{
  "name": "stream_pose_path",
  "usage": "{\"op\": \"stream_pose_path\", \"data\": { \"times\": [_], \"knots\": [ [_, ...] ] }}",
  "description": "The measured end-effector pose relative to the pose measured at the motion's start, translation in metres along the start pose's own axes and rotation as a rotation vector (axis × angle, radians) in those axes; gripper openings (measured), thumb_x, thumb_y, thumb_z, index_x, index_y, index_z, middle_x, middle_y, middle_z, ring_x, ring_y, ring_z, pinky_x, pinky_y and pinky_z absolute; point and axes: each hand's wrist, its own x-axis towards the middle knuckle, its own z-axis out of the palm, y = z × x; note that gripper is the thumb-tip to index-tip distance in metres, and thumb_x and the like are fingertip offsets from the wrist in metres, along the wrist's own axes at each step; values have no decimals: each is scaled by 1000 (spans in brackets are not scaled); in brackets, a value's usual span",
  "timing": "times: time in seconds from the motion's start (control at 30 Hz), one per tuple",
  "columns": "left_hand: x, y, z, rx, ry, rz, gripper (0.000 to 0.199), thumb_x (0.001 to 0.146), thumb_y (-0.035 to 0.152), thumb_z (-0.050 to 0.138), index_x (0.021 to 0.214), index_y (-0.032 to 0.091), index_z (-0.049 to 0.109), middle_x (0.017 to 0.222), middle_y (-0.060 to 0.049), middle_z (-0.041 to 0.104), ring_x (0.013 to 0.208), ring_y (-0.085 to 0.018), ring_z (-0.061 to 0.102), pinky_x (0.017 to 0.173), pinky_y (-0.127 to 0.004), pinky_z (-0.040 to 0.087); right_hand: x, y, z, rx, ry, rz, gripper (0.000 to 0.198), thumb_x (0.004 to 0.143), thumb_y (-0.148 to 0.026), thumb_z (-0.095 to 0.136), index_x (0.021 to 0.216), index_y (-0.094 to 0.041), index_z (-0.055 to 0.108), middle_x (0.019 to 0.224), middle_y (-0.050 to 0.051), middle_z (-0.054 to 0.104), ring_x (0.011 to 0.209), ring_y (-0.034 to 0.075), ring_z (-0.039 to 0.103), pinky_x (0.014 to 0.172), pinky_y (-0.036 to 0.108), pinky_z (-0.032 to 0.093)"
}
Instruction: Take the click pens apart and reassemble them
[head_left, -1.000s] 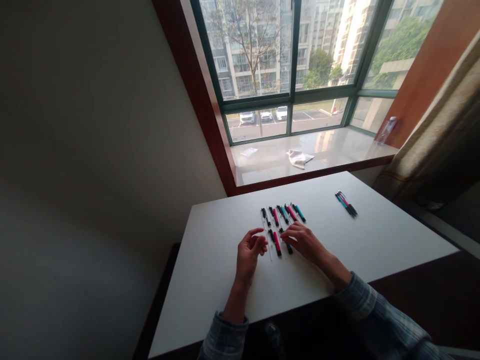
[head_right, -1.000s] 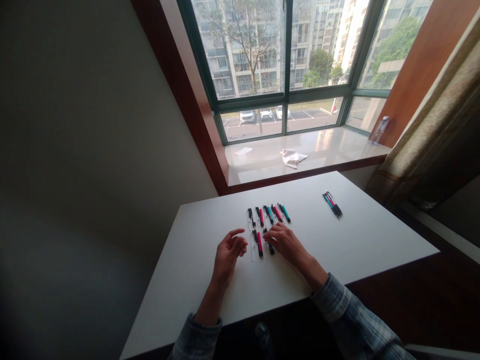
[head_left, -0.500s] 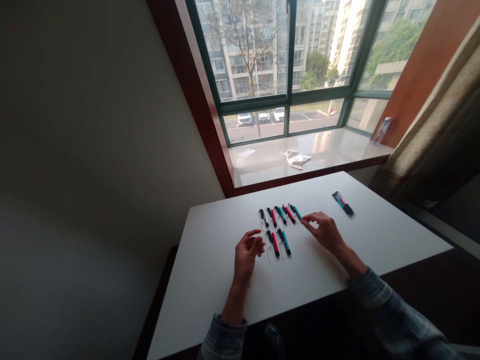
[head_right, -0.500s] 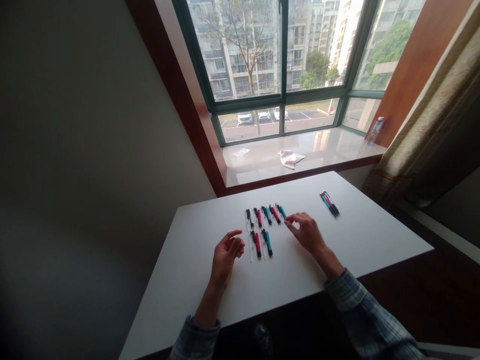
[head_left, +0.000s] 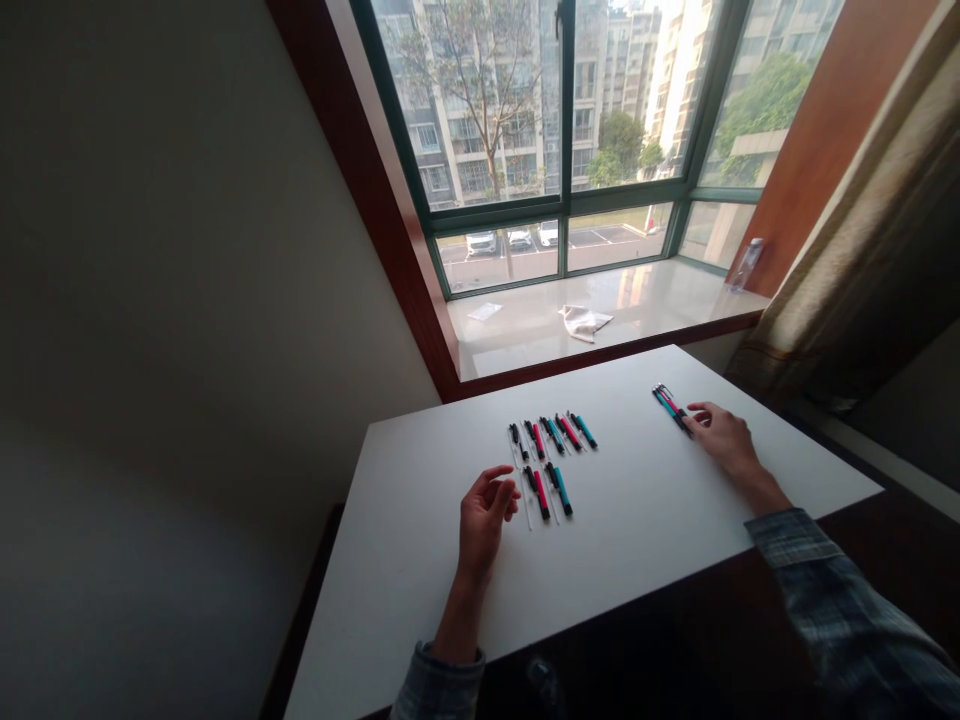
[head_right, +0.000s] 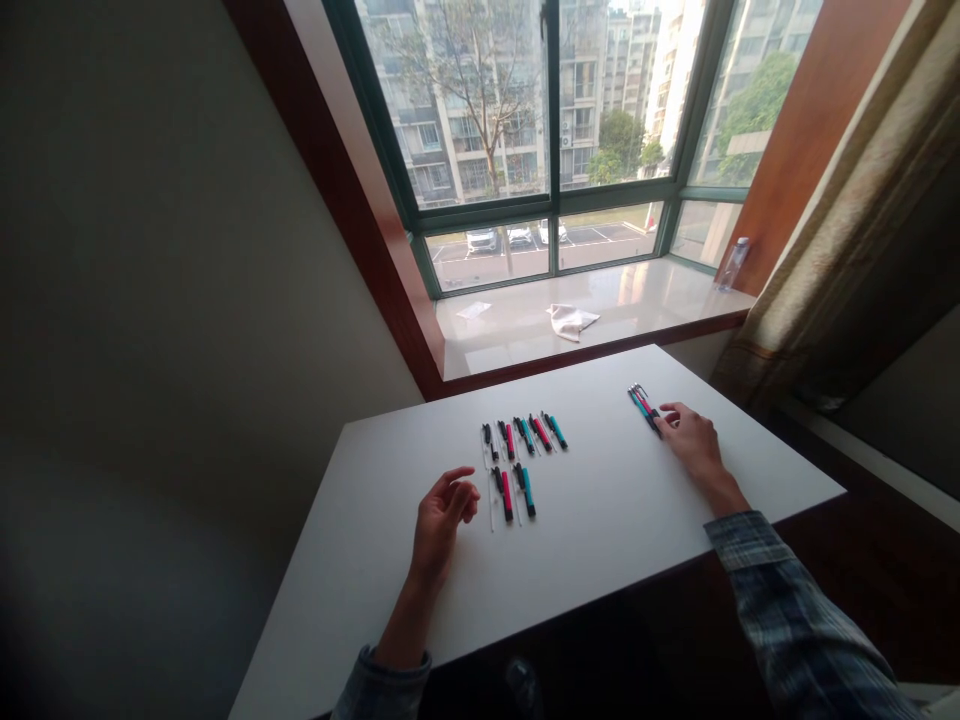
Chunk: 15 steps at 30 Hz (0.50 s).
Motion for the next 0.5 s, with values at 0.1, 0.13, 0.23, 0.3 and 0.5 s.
{"op": "stream_pose_path", "data": {
  "times": [0.1, 0.13, 0.23, 0.3, 0.5],
  "knots": [
    [0, 0, 0, 36, 1, 15, 47, 81, 53, 79, 110, 16, 72, 73, -2, 67, 59, -10, 52, 57, -22, 44, 1, -4, 4, 53, 35, 26, 37, 79, -33, 68, 113, -21, 74, 87, 6, 78, 75, 23, 72, 72, 34, 51],
    [0, 0, 0, 44, -4, 18, 46, 82, 53, 78, 109, 16, 72, 73, -2, 67, 60, -10, 52, 57, -22, 44, 1, -6, 4, 80, 51, 26, 37, 78, -31, 68, 113, -21, 74, 86, 6, 78, 75, 23, 72, 72, 34, 52],
    [0, -1, -1, 55, -11, 30, 46, 82, 53, 78, 109, 16, 72, 73, -1, 67, 60, -11, 53, 58, -22, 44, -1, -17, 0, 215, 154, 12, 37, 77, -32, 69, 111, -18, 75, 87, 9, 77, 76, 25, 73, 74, 37, 56],
    [1, -2, -2, 63, -12, 36, 45, 83, 52, 77, 109, 16, 72, 73, -1, 67, 61, -11, 53, 59, -22, 45, -5, -29, -6, 334, 272, 8, 39, 78, -37, 71, 110, -16, 75, 91, 11, 77, 78, 26, 74, 75, 40, 58],
    [-1, -1, 0, 77, -23, 43, 43, 84, 50, 77, 110, 17, 71, 76, -1, 67, 64, -11, 55, 63, -23, 46, -18, -74, -32, 821, 226, -113, 52, 75, -42, 82, 121, -20, 70, 102, 9, 74, 92, 24, 73, 80, 39, 61]
  ]
}}
